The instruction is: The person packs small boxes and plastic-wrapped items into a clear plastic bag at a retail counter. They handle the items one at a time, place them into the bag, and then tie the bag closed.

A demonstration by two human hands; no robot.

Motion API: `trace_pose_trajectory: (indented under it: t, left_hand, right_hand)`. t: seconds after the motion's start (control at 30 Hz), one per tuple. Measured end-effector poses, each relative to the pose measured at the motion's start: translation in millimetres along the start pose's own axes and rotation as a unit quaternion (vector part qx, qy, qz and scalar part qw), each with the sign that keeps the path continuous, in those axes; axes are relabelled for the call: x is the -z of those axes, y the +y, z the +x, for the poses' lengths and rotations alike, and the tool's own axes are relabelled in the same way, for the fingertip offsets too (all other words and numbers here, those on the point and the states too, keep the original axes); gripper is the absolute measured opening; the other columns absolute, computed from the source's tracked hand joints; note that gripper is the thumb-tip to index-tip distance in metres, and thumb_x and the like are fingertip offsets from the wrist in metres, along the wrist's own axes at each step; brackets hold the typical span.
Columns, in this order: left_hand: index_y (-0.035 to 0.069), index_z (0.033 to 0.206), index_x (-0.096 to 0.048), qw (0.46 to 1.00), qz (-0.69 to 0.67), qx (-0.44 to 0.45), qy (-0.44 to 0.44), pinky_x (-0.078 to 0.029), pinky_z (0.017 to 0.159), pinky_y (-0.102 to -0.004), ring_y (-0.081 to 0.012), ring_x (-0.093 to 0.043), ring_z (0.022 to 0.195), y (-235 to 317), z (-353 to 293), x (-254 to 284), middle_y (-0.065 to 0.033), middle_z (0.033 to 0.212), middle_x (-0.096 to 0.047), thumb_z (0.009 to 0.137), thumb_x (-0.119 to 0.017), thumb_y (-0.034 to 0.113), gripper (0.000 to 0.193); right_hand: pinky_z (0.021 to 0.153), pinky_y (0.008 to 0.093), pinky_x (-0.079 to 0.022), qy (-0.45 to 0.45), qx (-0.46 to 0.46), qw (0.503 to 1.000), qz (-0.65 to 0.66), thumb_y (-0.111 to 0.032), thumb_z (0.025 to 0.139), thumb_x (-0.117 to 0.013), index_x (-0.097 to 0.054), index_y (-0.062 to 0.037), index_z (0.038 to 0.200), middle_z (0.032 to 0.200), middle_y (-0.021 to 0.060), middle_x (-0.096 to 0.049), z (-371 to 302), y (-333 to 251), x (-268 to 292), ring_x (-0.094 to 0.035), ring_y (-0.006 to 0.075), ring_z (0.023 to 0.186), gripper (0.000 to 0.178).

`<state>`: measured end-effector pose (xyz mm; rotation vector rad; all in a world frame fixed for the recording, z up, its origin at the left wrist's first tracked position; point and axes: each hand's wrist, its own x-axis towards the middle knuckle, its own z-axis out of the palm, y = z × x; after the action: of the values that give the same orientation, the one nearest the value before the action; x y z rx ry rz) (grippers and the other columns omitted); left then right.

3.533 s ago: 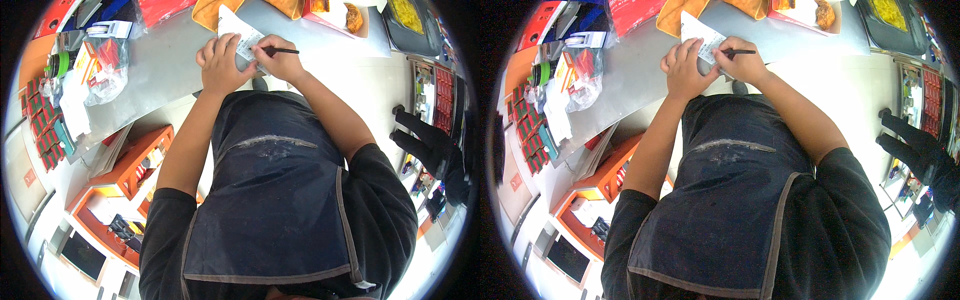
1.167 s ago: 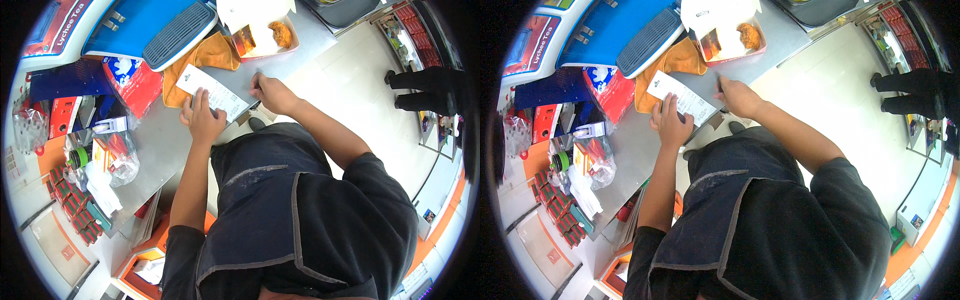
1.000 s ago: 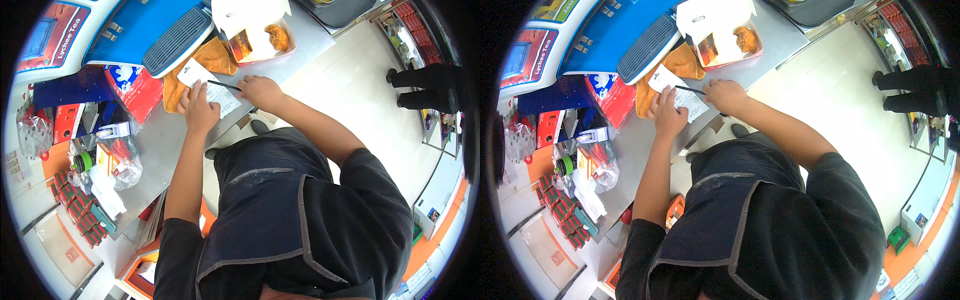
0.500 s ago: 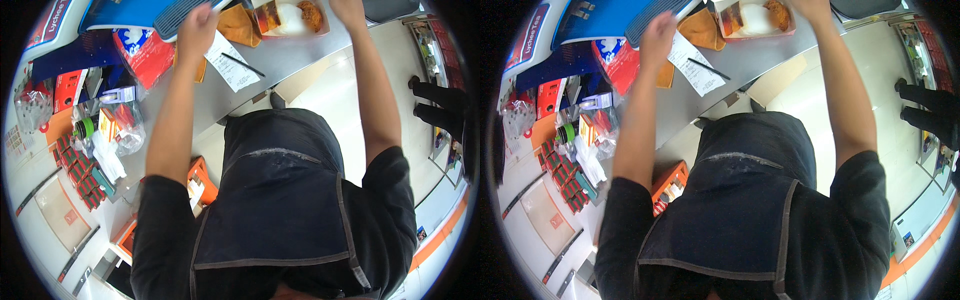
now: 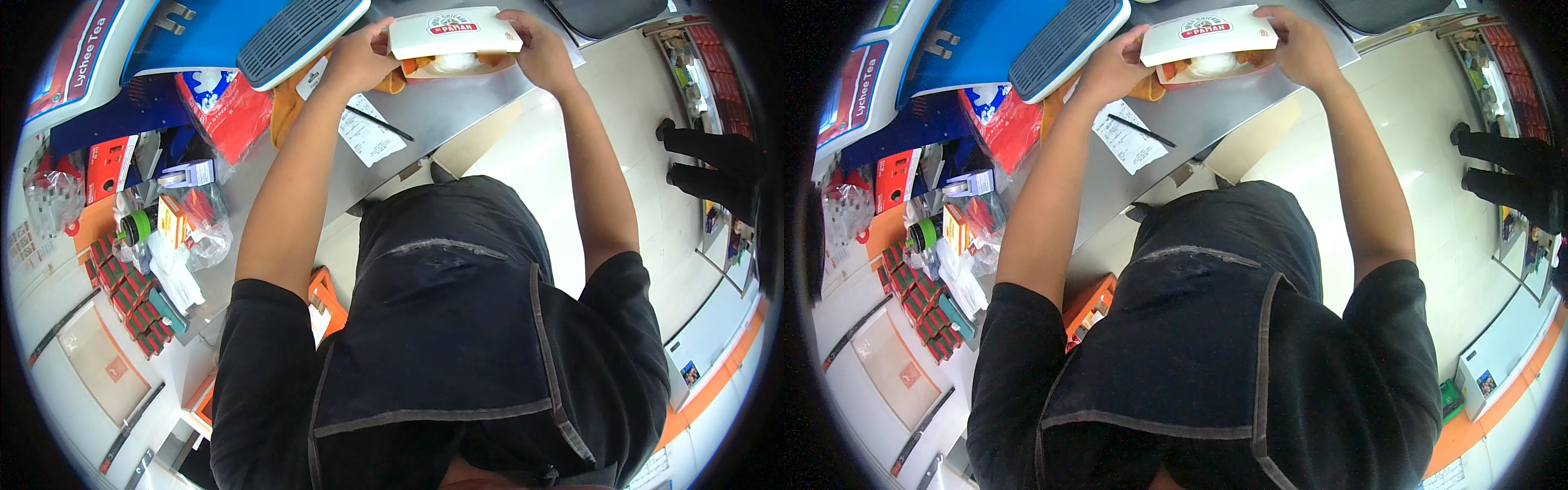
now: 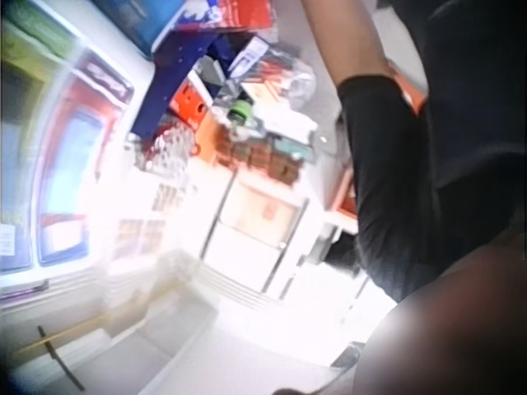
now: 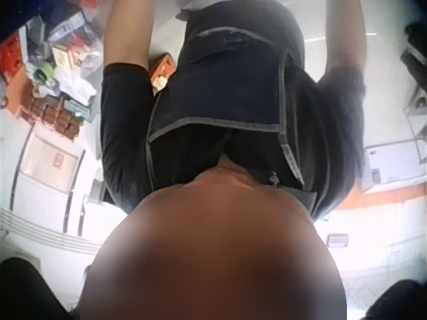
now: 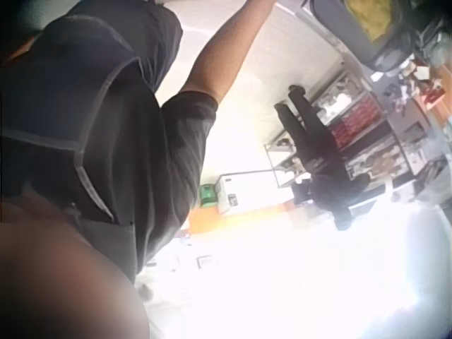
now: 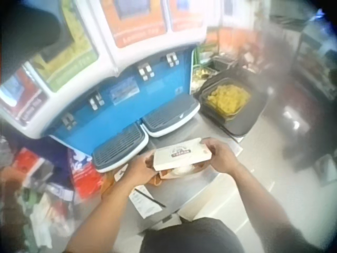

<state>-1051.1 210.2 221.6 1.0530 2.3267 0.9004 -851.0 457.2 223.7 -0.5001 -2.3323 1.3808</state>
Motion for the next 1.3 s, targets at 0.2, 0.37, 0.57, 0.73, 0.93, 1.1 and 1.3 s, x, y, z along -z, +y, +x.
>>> trace_pose_trajectory:
  t: [0.2,0.37,0.57,0.73,0.93,1.1,1.3]
  left_hand:
    - [0.006,0.151,-0.043,0.948,-0.272,0.131,-0.1,-0.047,0.108,-0.0336,-0.0209,-0.06,0.122,11,8,11,-0.0113,0.139,-0.057,0.088,-0.077,0.012,0.071]
    - [-0.001,0.147,-0.039,0.955,-0.264,0.086,-0.109,-0.051,0.098,-0.034,-0.0224,-0.06,0.117,16,7,3,-0.0156,0.132,-0.059,0.084,-0.081,0.008,0.077]
    - [-0.001,0.151,-0.034,0.957,-0.251,0.048,-0.138,-0.048,0.103,-0.0337,-0.0218,-0.057,0.121,12,1,11,-0.0152,0.133,-0.058,0.084,-0.079,0.004,0.081]
    - [-0.001,0.153,-0.032,0.915,-0.374,0.087,-0.119,-0.049,0.101,-0.0335,-0.0216,-0.059,0.121,-2,3,-1,-0.0152,0.135,-0.058,0.085,-0.077,0.004,0.081]
    - [0.001,0.15,-0.036,0.985,-0.12,0.028,-0.117,-0.052,0.095,-0.0322,-0.0201,-0.063,0.112,28,-13,10,-0.0148,0.127,-0.063,0.083,-0.075,0.004,0.077]
    - [0.007,0.15,-0.037,0.956,-0.009,0.017,-0.294,-0.053,0.092,-0.0316,-0.02,-0.065,0.111,75,-12,44,-0.0132,0.128,-0.064,0.082,-0.075,0.006,0.078]
    - [0.009,0.15,-0.041,0.982,-0.111,-0.048,-0.148,-0.049,0.104,-0.0336,-0.0203,-0.061,0.119,15,-9,16,-0.0116,0.136,-0.058,0.088,-0.075,0.011,0.071]
  right_hand:
    - [0.086,0.0315,-0.055,-0.016,-0.092,0.995,0.029,0.0,0.09,-0.061,-0.061,0.0033,0.121,0.105,0.0121,-0.071,10,-10,8,-0.069,0.0194,0.098,0.031]
    - [0.094,0.0344,-0.053,-0.04,-0.009,0.999,-0.022,-0.002,0.089,-0.066,-0.059,0.0022,0.128,0.114,0.0137,-0.069,6,3,9,-0.068,0.0214,0.106,0.04]
    - [0.102,0.0353,-0.05,-0.149,0.007,0.988,-0.037,-0.002,0.09,-0.068,-0.05,0.0007,0.14,0.13,0.0147,-0.064,1,-11,29,-0.063,0.0235,0.118,0.054]
    - [0.106,0.0359,-0.048,-0.186,-0.004,0.978,0.099,0.001,0.092,-0.065,-0.045,0.002,0.144,0.133,0.0139,-0.063,2,7,29,-0.06,0.0226,0.123,0.055]
    - [0.108,0.036,-0.046,-0.207,-0.002,0.978,0.037,-0.001,0.091,-0.067,-0.043,-0.0011,0.148,0.133,0.014,-0.062,0,-5,27,-0.058,0.0246,0.126,0.062]
    - [0.112,0.0385,-0.041,-0.225,-0.046,0.973,0.023,-0.018,0.092,-0.073,-0.048,-0.0047,0.147,0.144,0.0178,-0.055,-9,-47,44,-0.05,0.0288,0.135,0.062]
    - [0.116,0.039,-0.035,-0.186,0.014,0.981,-0.055,-0.031,0.092,-0.074,-0.056,-0.0092,0.142,0.153,0.0203,-0.046,-14,-18,40,-0.044,0.0316,0.141,0.057]
